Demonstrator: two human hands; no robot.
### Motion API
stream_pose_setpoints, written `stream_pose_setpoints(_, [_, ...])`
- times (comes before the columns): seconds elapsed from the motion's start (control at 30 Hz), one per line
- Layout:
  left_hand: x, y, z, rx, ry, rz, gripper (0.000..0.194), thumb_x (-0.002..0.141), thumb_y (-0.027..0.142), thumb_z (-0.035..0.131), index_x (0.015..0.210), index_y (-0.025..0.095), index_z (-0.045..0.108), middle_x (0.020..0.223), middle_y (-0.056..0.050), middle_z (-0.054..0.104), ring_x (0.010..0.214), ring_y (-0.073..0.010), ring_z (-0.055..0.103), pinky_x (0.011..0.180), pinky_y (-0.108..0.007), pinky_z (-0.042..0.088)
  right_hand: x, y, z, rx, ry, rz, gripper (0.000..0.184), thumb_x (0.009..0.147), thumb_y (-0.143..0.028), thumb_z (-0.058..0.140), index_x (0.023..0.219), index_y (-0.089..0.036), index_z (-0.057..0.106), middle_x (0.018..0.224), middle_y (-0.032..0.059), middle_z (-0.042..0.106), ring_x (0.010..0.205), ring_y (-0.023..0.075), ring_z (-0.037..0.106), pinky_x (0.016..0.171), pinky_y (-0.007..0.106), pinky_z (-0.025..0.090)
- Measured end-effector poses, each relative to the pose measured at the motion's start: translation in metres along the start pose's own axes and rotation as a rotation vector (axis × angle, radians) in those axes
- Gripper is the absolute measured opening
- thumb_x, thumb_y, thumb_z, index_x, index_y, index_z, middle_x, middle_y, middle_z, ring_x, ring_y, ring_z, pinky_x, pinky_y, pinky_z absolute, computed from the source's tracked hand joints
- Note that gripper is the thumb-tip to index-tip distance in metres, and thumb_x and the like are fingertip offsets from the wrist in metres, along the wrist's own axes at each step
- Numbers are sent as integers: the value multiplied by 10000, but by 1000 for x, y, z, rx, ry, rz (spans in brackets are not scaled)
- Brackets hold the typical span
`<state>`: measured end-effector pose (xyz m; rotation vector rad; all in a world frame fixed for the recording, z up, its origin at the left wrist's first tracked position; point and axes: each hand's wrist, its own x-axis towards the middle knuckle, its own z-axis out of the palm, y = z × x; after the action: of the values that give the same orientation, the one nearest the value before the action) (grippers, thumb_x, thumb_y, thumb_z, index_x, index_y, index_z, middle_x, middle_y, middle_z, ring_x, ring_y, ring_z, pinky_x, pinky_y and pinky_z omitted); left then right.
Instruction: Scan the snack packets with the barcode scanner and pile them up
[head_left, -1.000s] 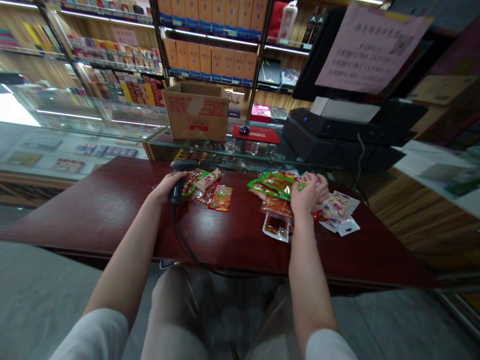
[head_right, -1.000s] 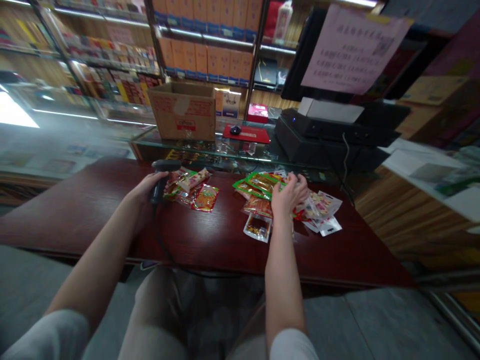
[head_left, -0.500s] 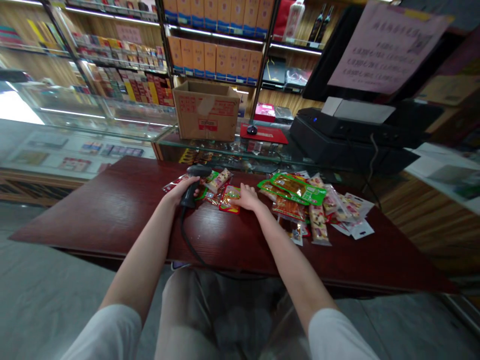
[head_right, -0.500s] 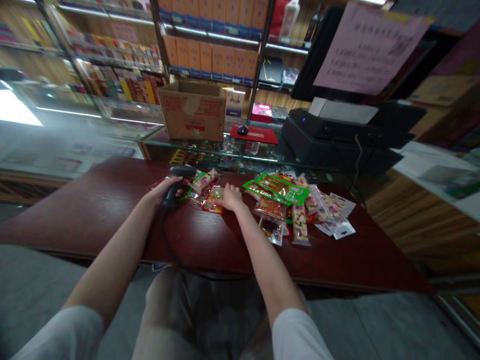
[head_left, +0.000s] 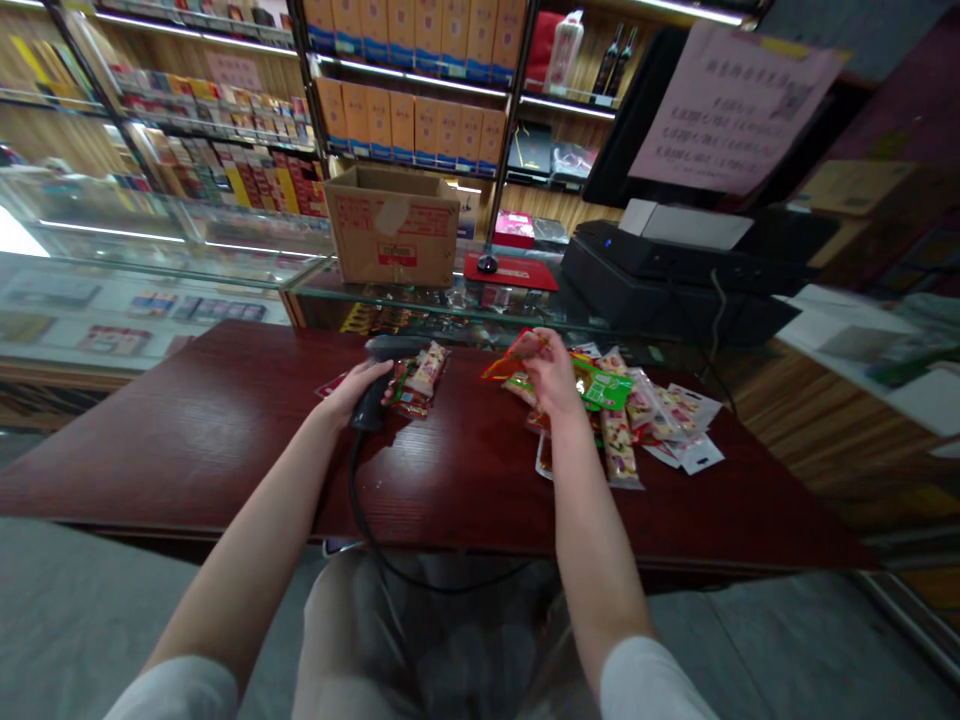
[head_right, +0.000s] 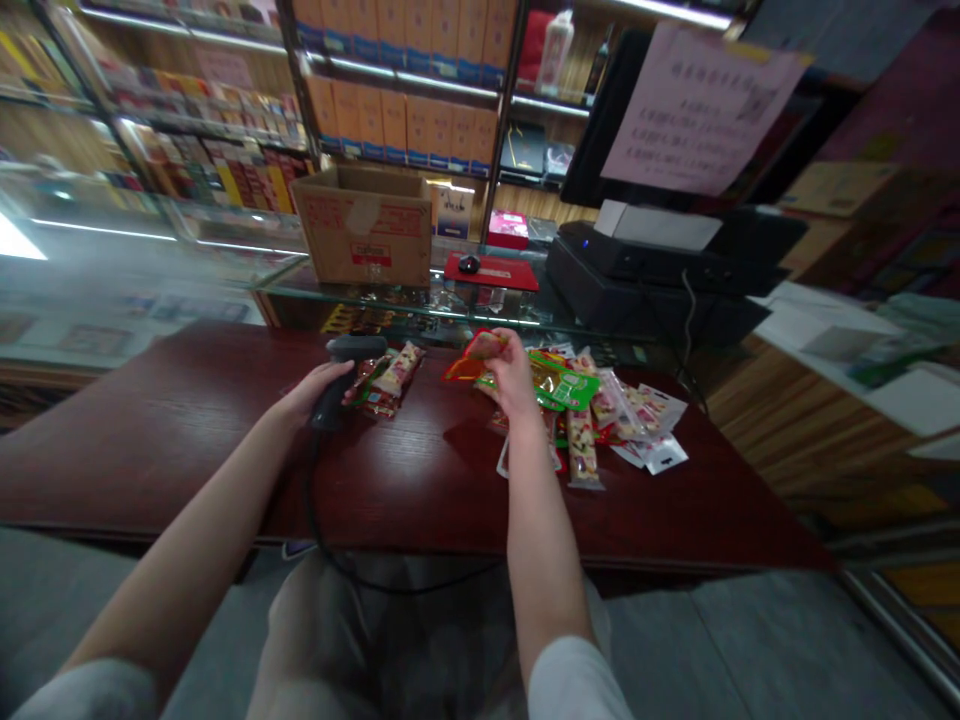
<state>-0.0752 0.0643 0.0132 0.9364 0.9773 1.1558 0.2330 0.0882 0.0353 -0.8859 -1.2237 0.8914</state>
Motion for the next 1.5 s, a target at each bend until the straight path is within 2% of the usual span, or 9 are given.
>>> stream_pose_setpoints(0.13, [-13, 7, 7, -58, -145, 45, 356, 703, 421, 755, 831, 134, 588, 516, 16, 513, 421, -83, 462, 376, -179, 373, 2, -10, -17, 232, 87, 22, 207, 723, -418, 536, 880, -287, 573, 705, -17, 495, 612, 155, 487, 660, 319, 475])
stream_pose_setpoints(0.33, [-24, -7, 36, -76, -436, -92, 394, 739, 438, 729, 973, 133, 641, 557, 5, 541, 399, -68, 406, 361, -185, 322, -9, -12, -17, 222, 68, 15, 513, 796, -705, 426, 997, -281, 634, 839, 35, 643, 662, 179, 529, 639, 331, 469])
stream_pose_setpoints(0.53, [-24, -30, 68, -106, -487, -131, 454, 811, 509, 654, 1040, 117, 643, 790, -86, 655, 418, -60, 427, 351, -198, 316, -10, -17, -7, 126, -33, 16, 611, 694, -780, 563, 1034, -276, 621, 835, 41, 667, 756, 222, 577, 701, 378, 481])
stream_pose_setpoints(0.87, [-25, -34, 72, -120, -581, -79, 578, 793, 613, 634, 1064, 103, 622, 755, -55, 611, 403, -56, 426, 363, -208, 350, -18, -19, 10, 174, -37, 35, 648, 768, -810, 434, 1090, -273, 598, 790, 30, 631, 760, 219, 609, 677, 367, 514])
stream_pose_setpoints(1.17, [-28, -36, 77, -59, -584, -46, 557, 795, 616, 629, 1017, 106, 608, 703, -37, 610, 410, -57, 438, 362, -191, 350, -10, -11, 8, 515, -20, 167, 485, 837, -691, 476, 1000, -254, 612, 669, -36, 558, 544, 123, 530, 532, 257, 478])
stream_pose_setpoints(1.27, [-24, -30, 75, -19, -481, -14, 513, 766, 570, 686, 992, 119, 595, 691, -27, 619, 423, -69, 469, 365, -190, 371, 2, -9, -1, 560, 103, 153, 395, 843, -628, 536, 923, -246, 593, 622, -71, 481, 484, 80, 472, 496, 201, 446])
stream_pose_setpoints(1.33, [-18, -22, 72, 35, -384, -10, 481, 753, 550, 708, 951, 126, 593, 636, -11, 601, 422, -81, 488, 368, -190, 380, 11, -7, -12, 459, 295, 78, 328, 850, -561, 572, 871, -235, 551, 632, -77, 450, 506, 72, 468, 522, 185, 449])
stream_pose_setpoints(1.43, [-7, -9, 67, 75, -238, -41, 432, 790, 556, 665, 873, 138, 595, 521, 15, 531, 395, -98, 488, 367, -201, 388, 23, -6, -33, 87, 667, -102, 265, 856, -448, 591, 796, -224, 463, 680, -66, 433, 616, 92, 502, 632, 212, 476])
stream_pose_setpoints(1.5, [1, -3, 62, 72, -109, -31, 388, 821, 527, 642, 835, 144, 587, 508, 14, 527, 385, -99, 487, 369, -204, 396, 29, -9, -49, -227, 808, -188, 239, 835, -368, 616, 775, -223, 435, 704, -53, 436, 686, 116, 519, 722, 256, 481])
